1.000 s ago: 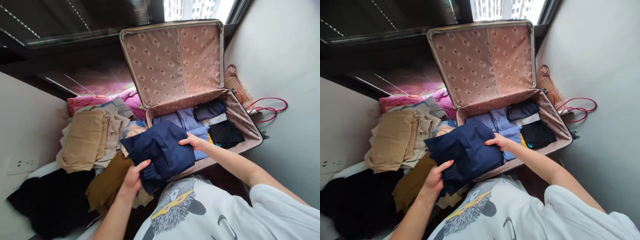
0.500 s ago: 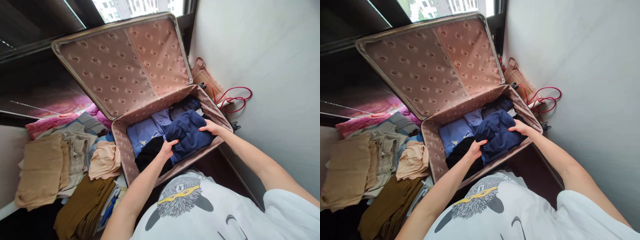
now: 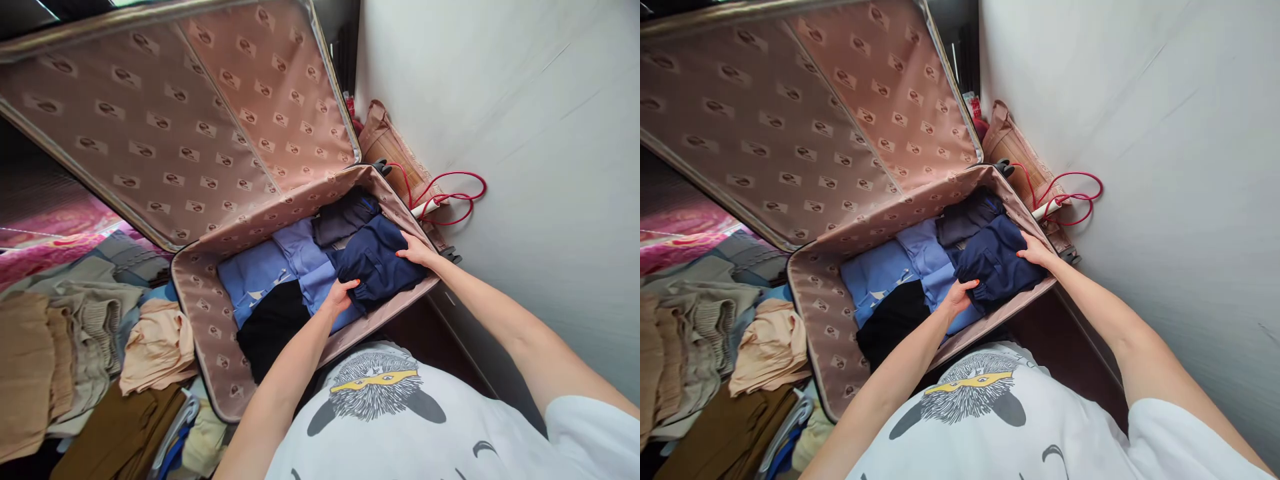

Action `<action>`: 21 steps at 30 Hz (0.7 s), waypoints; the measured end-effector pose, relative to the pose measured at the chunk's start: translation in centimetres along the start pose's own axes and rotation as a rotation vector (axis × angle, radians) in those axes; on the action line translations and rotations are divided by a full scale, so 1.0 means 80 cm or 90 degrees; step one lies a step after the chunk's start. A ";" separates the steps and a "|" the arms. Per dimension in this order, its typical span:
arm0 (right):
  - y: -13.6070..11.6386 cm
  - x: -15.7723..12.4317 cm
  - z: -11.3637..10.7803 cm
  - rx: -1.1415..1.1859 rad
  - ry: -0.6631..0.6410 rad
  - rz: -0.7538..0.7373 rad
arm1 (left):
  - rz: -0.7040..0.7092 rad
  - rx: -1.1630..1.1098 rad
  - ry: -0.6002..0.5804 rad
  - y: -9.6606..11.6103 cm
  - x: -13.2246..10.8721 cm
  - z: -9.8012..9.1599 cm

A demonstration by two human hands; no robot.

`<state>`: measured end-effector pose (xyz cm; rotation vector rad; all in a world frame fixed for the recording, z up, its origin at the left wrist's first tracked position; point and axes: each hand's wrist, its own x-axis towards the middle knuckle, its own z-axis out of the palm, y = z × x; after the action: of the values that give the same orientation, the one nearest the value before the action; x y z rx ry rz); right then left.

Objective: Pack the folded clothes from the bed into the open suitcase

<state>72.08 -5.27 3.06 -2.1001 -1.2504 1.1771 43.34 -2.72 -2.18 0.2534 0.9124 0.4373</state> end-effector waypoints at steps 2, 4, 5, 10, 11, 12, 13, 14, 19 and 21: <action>0.002 -0.001 0.006 -0.112 0.025 0.048 | -0.012 0.083 0.052 -0.001 0.004 -0.001; -0.001 -0.008 0.014 -0.249 0.015 0.092 | -0.008 0.199 0.163 -0.002 0.002 -0.001; -0.004 -0.014 0.020 -0.315 0.004 0.092 | -0.001 0.241 0.219 -0.001 -0.002 -0.001; -0.022 -0.036 0.044 -0.482 0.005 -0.008 | 0.286 0.576 0.248 0.004 -0.027 0.006; -0.023 -0.036 0.049 -0.493 -0.008 -0.014 | 0.349 0.685 0.191 0.004 -0.027 0.007; -0.022 -0.036 0.055 -0.505 -0.032 -0.015 | 0.386 0.780 0.122 0.003 -0.025 0.007; -0.020 -0.034 0.061 -0.521 -0.064 -0.010 | 0.391 0.847 0.056 0.001 -0.019 0.006; -0.016 -0.031 0.069 -0.542 -0.101 -0.001 | 0.379 0.894 0.002 -0.002 -0.011 0.003; 0.010 -0.019 0.112 -0.688 -0.190 0.044 | 0.327 1.006 -0.074 -0.022 0.029 -0.015; 0.018 -0.023 0.119 -0.733 -0.187 0.035 | 0.315 1.073 -0.077 -0.027 0.027 -0.011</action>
<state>64.43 -8.18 -2.33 -2.7506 -2.4249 0.8584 44.33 -3.56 -5.06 2.0422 0.8929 -0.0175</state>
